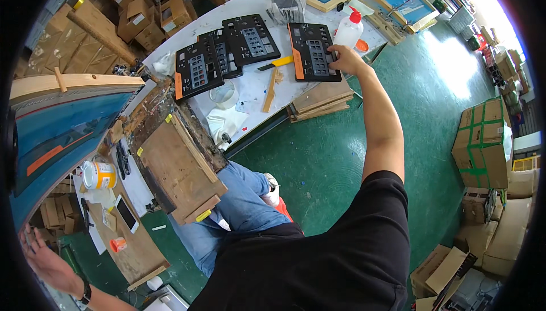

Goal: The recorder applies orange ink to a screen printing frame and uses a squeegee to spread it over the design area.

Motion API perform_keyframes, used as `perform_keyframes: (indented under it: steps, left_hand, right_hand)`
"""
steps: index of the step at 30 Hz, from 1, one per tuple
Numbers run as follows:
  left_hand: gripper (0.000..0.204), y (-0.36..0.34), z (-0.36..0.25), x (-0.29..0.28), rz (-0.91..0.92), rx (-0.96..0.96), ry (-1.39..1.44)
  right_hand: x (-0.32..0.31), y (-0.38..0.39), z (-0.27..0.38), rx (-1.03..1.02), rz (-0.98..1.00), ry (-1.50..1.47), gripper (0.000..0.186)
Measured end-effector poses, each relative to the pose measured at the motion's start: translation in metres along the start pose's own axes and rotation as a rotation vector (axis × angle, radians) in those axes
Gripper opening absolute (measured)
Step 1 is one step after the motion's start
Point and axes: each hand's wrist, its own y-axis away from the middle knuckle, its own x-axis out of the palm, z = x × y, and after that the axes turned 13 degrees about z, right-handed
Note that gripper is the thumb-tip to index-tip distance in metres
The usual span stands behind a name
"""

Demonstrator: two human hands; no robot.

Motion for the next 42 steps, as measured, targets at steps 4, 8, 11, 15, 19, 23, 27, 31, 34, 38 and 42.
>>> perform_keyframes:
  steps: [4,8,11,15,19,23,27,31,34,38,42]
  left_hand:
    - [0.058,0.002,-0.001,-0.008,-0.181,0.001,-0.24]
    - [0.058,0.001,-0.01,-0.034,0.429,-0.001,0.401]
    - [0.058,-0.001,-0.009,-0.035,0.438,-0.001,0.449]
    - [0.058,0.001,0.001,-0.004,0.08,0.074,0.037]
    - [0.058,-0.001,0.005,0.021,-0.279,0.153,-0.396]
    - [0.058,-0.003,0.004,0.023,-0.244,0.15,-0.423]
    - [0.059,-0.001,0.005,0.016,-0.266,0.152,-0.448]
    - [0.058,-0.002,0.004,0.007,-0.173,0.174,-0.395]
    - [0.059,-0.001,0.006,0.002,-0.14,0.19,-0.345]
    - [0.065,0.0,0.009,-0.005,-0.128,0.216,-0.281]
    - [0.065,-0.003,0.014,-0.016,-0.068,0.263,-0.248]
  right_hand:
    - [0.0,0.007,0.019,-0.013,-0.047,0.09,0.052]
    - [-0.006,0.017,0.059,-0.077,-0.153,0.194,0.045]
    - [0.007,-0.003,0.112,-0.184,-0.091,0.145,0.044]
    - [0.033,-0.044,0.169,-0.323,-0.061,0.169,0.043]
    - [0.042,-0.087,0.192,-0.2,-0.004,0.363,0.051]
    - [0.043,-0.113,0.194,-0.102,0.185,0.412,0.052]
    - [0.044,-0.121,0.193,-0.049,0.315,0.436,0.057]
    - [0.036,-0.11,0.192,-0.198,0.217,0.461,0.06]
    - [0.019,-0.081,0.197,-0.277,0.118,0.477,0.06]
    - [0.003,-0.008,0.225,-0.422,-0.049,0.446,0.06]
    - [0.007,0.093,0.268,-0.558,0.013,0.284,0.062]
